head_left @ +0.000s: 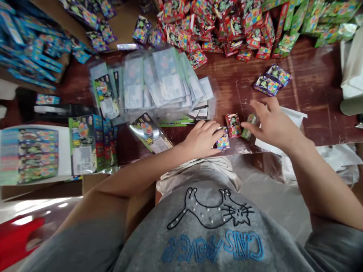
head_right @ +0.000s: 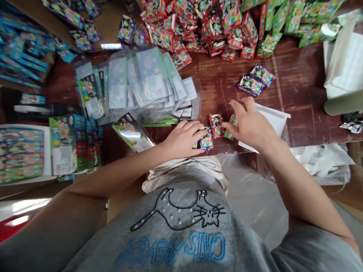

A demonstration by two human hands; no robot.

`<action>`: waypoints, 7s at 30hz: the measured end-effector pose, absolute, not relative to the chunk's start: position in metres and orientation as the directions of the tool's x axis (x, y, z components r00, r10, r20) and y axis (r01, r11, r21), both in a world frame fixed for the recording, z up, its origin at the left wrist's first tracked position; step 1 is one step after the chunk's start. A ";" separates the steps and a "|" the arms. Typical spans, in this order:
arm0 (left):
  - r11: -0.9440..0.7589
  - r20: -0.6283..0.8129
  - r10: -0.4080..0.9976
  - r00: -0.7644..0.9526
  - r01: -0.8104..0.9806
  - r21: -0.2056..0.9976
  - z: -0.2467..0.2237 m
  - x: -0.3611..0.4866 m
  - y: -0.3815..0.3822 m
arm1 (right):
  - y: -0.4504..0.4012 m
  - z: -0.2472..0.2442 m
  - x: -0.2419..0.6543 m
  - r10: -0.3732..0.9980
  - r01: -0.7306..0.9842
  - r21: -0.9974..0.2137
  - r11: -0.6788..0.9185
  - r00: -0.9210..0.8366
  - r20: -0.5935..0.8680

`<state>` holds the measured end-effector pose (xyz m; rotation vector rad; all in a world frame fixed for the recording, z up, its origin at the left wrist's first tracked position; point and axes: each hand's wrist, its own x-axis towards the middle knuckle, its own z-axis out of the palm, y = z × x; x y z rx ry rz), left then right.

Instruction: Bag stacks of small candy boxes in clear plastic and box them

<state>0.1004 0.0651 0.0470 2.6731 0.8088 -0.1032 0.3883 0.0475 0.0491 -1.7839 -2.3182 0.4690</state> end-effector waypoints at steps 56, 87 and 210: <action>-0.672 -0.005 0.696 0.718 0.654 0.347 0.017 -0.060 0.025 | 0.032 0.011 0.247 0.548 0.438 -0.414 0.798 -0.813 0.196; -0.590 -0.014 0.750 0.661 0.678 0.438 0.015 -0.039 0.024 | 0.054 0.026 0.267 0.636 0.543 -0.471 0.695 -0.770 0.052; -0.278 0.063 0.936 0.346 0.617 0.737 0.055 0.066 0.044 | 0.051 0.052 0.324 0.920 0.465 -0.844 0.267 -0.382 0.081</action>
